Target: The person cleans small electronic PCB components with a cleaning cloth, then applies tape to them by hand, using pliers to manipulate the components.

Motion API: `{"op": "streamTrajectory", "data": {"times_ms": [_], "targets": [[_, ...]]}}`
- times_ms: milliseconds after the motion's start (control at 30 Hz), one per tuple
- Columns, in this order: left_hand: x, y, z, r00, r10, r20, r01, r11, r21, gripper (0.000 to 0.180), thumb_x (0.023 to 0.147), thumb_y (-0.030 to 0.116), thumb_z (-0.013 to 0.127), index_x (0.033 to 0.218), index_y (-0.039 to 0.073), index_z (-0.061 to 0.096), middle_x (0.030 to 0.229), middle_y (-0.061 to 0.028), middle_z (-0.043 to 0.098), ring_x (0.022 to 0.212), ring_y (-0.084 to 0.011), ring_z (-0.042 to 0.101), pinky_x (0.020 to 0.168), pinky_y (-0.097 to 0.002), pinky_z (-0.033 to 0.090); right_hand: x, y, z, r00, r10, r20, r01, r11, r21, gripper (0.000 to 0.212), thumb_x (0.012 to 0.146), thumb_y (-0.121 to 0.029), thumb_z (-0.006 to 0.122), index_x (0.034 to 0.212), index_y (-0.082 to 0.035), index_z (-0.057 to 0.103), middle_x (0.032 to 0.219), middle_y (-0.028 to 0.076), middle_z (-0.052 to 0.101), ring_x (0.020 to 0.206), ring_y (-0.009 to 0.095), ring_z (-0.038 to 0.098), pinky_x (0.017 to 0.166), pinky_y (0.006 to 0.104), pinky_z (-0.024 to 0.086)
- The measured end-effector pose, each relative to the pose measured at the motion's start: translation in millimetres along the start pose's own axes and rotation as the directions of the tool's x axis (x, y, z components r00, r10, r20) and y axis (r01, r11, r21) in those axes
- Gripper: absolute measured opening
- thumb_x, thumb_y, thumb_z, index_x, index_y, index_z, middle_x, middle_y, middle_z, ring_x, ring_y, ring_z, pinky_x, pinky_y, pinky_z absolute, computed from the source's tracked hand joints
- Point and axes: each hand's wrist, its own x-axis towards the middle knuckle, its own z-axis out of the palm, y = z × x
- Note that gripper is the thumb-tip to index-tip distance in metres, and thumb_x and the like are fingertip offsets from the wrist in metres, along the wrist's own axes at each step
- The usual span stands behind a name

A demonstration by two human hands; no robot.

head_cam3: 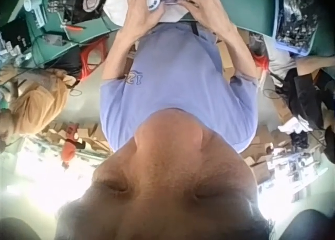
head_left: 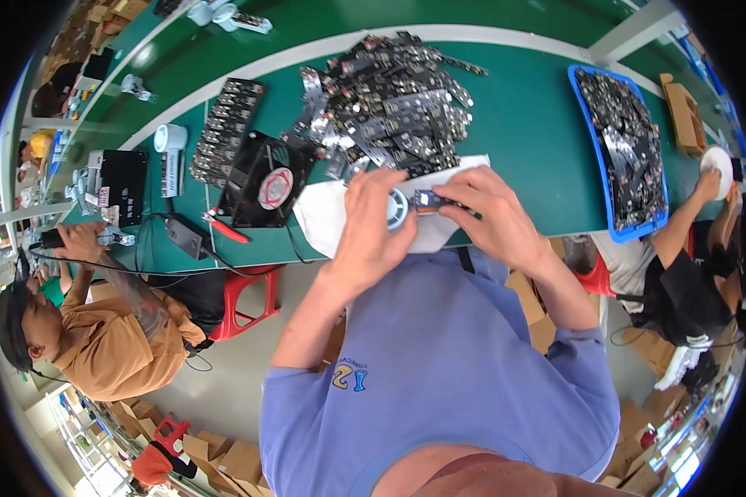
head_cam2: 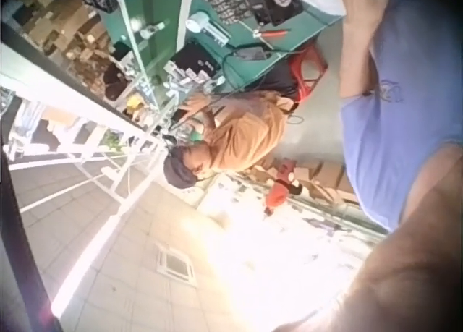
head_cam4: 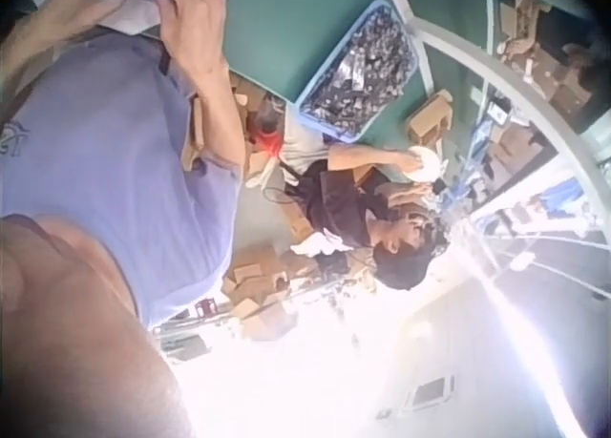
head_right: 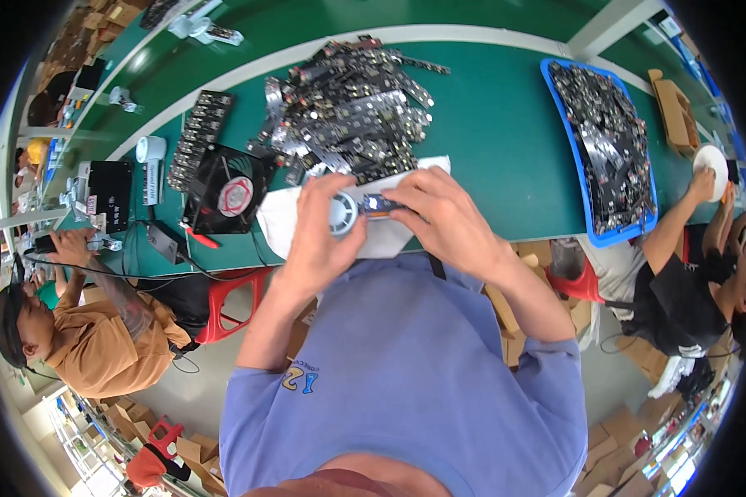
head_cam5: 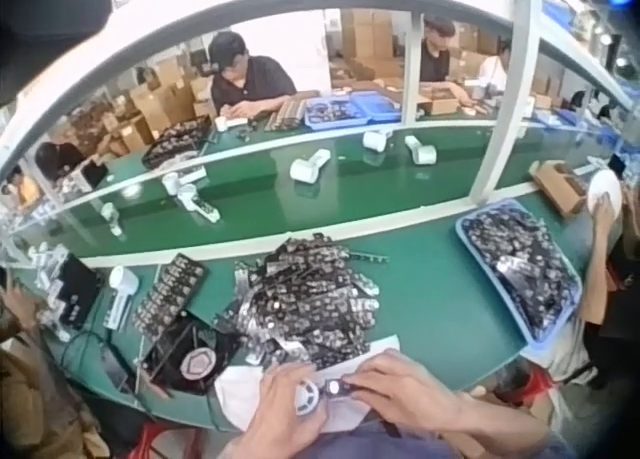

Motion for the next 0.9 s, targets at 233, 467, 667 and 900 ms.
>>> {"op": "streamTrajectory", "data": {"times_ms": [233, 467, 667, 900], "targets": [[-1, -4, -3, 0.999, 0.007, 0.035, -0.004, 0.996, -0.091, 0.057, 0.084, -0.001, 0.077, 0.135, 0.001, 0.052, 0.135, -0.0192, 0.063, 0.136, -0.0407, 0.055, 0.12, -0.0535, 0.039, 10, 5, 2, 0.998, -0.05, 0.027, 0.05, 0.999, 0.002, 0.03, 0.087, -0.003, 0.08, 0.117, 0.0, 0.078, 0.106, 0.011, 0.069, 0.098, 0.031, 0.062, 0.087, 0.0428, 0.053], [-5, -5, 0, 0.999, 0.016, 0.032, -0.012, 0.992, -0.123, 0.054, 0.085, 0.0, 0.078, 0.133, 0.002, 0.053, 0.135, -0.0183, 0.064, 0.135, -0.0418, 0.055, 0.12, -0.0562, 0.039, 13, 3, -3, 0.994, -0.059, 0.095, 0.06, 0.998, -0.013, 0.028, 0.088, -0.004, 0.079, 0.116, 0.0, 0.079, 0.106, 0.011, 0.07, 0.097, 0.032, 0.063, 0.087, 0.0432, 0.054], [-19, -8, 4, 0.953, 0.297, 0.051, -0.298, 0.904, 0.305, 0.042, 0.079, -0.001, 0.079, 0.119, 0.007, 0.068, 0.144, -0.0154, 0.061, 0.137, -0.0381, 0.054, 0.118, -0.0584, 0.041, 11, -3, -2, 0.985, 0.136, 0.104, -0.139, 0.99, 0.025, 0.027, 0.088, -0.008, 0.08, 0.114, 0.0, 0.08, 0.103, 0.014, 0.072, 0.099, 0.034, 0.064, 0.088, 0.0445, 0.054], [-17, 11, -4, 0.967, 0.192, 0.167, -0.251, 0.832, 0.495, 0.04, 0.082, 0.004, 0.077, 0.121, 0.007, 0.071, 0.146, -0.0151, 0.058, 0.137, -0.0381, 0.052, 0.115, -0.0569, 0.041, 2, -13, -5, 0.987, 0.16, 0.034, -0.159, 0.987, -0.026, 0.03, 0.088, -0.006, 0.079, 0.117, 0.0, 0.078, 0.105, 0.014, 0.072, 0.102, 0.034, 0.064, 0.089, 0.0448, 0.054]]}}
